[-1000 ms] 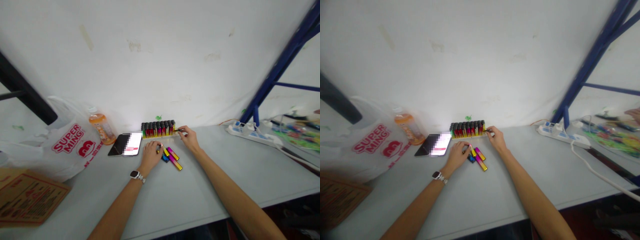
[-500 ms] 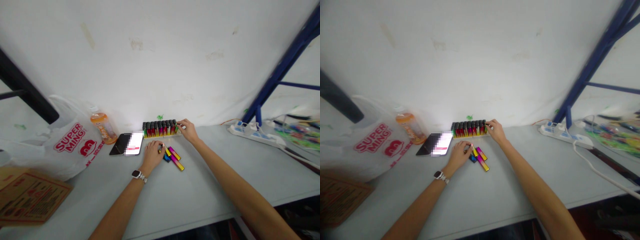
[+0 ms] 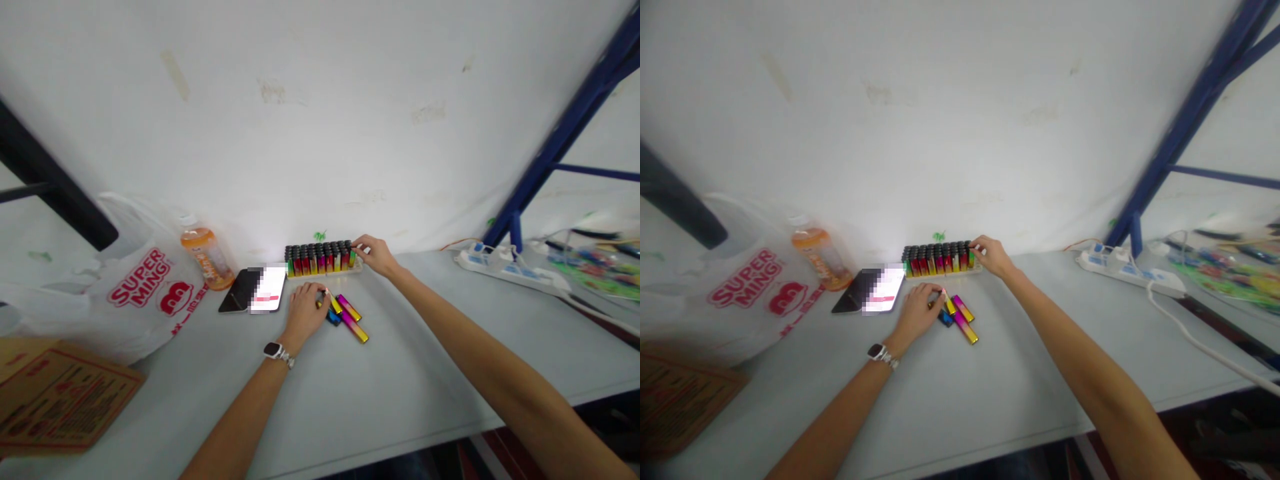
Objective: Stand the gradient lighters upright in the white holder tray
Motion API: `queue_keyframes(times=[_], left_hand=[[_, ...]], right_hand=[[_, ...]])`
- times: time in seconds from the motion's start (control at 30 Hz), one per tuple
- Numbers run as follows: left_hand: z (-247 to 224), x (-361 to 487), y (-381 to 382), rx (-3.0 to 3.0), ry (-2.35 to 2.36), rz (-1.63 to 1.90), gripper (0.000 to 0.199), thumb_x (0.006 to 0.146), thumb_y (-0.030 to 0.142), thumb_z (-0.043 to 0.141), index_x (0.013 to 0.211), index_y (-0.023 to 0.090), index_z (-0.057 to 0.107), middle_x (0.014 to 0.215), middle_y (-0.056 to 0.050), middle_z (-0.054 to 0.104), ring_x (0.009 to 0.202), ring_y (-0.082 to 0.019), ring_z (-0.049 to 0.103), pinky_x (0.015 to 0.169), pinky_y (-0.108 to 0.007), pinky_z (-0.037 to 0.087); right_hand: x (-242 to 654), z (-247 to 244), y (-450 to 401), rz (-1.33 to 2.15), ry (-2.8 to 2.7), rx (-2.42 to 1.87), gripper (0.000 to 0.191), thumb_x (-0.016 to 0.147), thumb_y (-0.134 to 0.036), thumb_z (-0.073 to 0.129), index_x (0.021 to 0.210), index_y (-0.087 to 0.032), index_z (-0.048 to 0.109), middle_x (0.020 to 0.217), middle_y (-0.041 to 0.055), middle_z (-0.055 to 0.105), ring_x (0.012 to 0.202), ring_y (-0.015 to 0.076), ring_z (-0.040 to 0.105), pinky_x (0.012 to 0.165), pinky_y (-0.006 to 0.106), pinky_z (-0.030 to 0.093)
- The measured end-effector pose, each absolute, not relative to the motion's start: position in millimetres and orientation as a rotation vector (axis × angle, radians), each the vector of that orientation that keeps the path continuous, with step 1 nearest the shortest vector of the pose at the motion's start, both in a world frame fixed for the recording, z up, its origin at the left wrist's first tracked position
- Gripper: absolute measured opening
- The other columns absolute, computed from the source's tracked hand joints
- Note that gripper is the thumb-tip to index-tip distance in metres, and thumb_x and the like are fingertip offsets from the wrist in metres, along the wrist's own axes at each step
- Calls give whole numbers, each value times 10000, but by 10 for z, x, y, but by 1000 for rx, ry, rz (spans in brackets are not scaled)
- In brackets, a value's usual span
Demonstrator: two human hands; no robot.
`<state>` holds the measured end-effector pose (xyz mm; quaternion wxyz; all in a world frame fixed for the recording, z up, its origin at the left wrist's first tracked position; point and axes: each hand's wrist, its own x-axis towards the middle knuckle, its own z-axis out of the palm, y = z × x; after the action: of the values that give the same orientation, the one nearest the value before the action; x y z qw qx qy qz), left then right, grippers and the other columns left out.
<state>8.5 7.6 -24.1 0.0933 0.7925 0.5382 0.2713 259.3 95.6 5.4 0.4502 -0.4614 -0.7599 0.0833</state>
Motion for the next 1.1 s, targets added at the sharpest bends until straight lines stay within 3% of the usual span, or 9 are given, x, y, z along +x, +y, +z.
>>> queue_keyframes(times=[0.2,0.33,0.43,0.57,0.73,0.93,1.0,1.1], left_hand=[[-244,84,75,2352,1600,801,188,932,336,500,1015,222,624,1089,-71,666,1065,-264,577,927,-412,427],[-243,86,78,2356,1595,802,189,932,333,498,1009,216,626,1094,-73,667,1062,-268,576,930,-422,427],[-243,88,79,2356,1604,807,186,930,329,502,1007,216,627,1090,-73,668,1067,-269,577,936,-420,426],[-241,86,73,2351,1605,808,190,931,334,501,1013,220,629,1088,-69,667,1067,-265,578,937,-417,429],[-228,83,64,2358,1589,812,195,936,333,492,1008,217,630,1086,-71,667,1061,-267,578,938,-427,429],[-237,82,72,2350,1604,793,180,923,283,494,1025,216,626,1102,-71,663,1074,-276,568,942,-431,422],[-241,78,75,2347,1600,785,195,915,229,479,1043,212,625,1113,-73,660,1086,-277,563,947,-435,419],[-238,74,68,2343,1590,784,251,910,151,432,1069,204,619,1130,-76,658,1103,-269,559,966,-431,410]], right_hand=[[2687,114,924,466,-1841,-1129,198,803,-283,623,931,-170,725,877,54,693,697,165,648,469,245,527],[2697,216,936,575,-1883,-1101,164,753,-225,651,879,-171,740,846,49,699,665,160,650,430,227,520],[2671,292,975,539,-1965,-1140,169,745,-170,649,876,-179,755,842,45,704,637,147,643,463,230,521],[2611,313,967,262,-2105,-1222,219,782,-103,617,903,-186,779,945,67,674,694,145,641,659,284,545],[2545,187,787,-65,-2155,-1462,355,888,-185,560,1202,-239,717,1097,96,580,794,176,618,742,310,498],[2443,50,471,-85,-2127,-1596,604,926,-260,505,1515,-252,369,1158,103,538,834,198,607,705,301,476],[2336,12,315,-47,-2039,-1588,540,936,-285,494,1466,-247,398,1168,95,538,855,201,611,699,301,472],[2094,-69,36,41,-1959,-1606,324,953,-392,495,1232,-233,542,1104,79,567,883,206,614,706,298,461]])
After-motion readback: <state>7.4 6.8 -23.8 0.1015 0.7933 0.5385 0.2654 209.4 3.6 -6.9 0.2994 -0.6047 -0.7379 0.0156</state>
